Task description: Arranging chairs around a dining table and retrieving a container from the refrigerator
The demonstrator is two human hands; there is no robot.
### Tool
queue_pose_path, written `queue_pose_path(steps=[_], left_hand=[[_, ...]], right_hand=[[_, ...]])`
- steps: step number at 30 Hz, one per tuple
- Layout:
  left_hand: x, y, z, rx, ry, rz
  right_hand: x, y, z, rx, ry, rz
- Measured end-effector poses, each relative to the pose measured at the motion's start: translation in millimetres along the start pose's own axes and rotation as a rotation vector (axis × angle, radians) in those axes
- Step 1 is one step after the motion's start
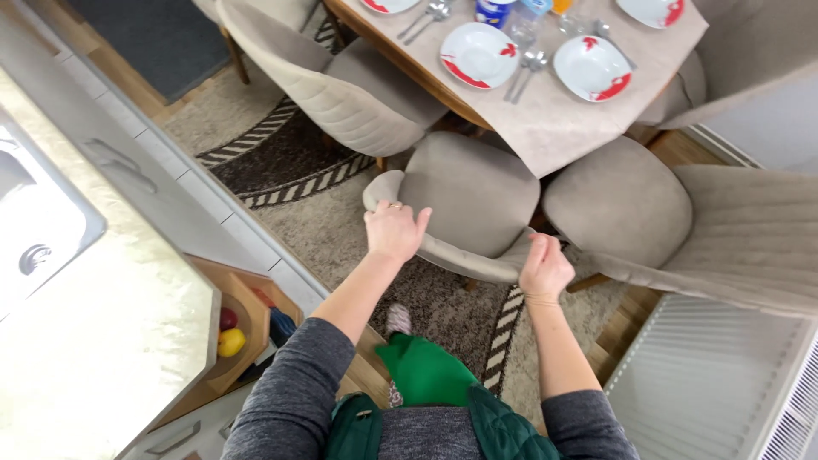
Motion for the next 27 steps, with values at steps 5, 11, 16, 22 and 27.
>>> queue_pose_path(steps=[5, 11, 16, 22, 27], left_hand=[[-7.0, 2.8, -5.7, -0.002, 0.003, 0.037], [-16.9, 24.7, -12.2, -0.021, -0.069, 0.149], [-43.7, 8.7, -9.6, -0.018, -0.188, 0.216], [-79.0, 45.6, 21.8, 0.315, -0.280, 0.567], [-152.5, 24.8, 143.5, 0.674, 0.179, 0.486]], right_hand=[[-6.1, 4.8, -3.5, -0.072, -0.009, 0.028], [-10.7, -5.7, -22.2, -0.111, -0.068, 0.048], [-18.4, 5.4, -23.9, -0.147, -0.150, 0.052], [-40.0, 36.1, 4.8, -0.351, -0.471, 0.172], [-22.2, 25.5, -18.8, -0.531, -0.605, 0.085]])
Point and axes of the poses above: each hand's wrist, its own x-axis away from the middle knuckle, its own y-axis out of the back of the hand, z = x × y, the point moved 10 cm from there along -x, towards the middle knuckle, and after that the axes turned 12 degrees about z, right-handed, at the moved point
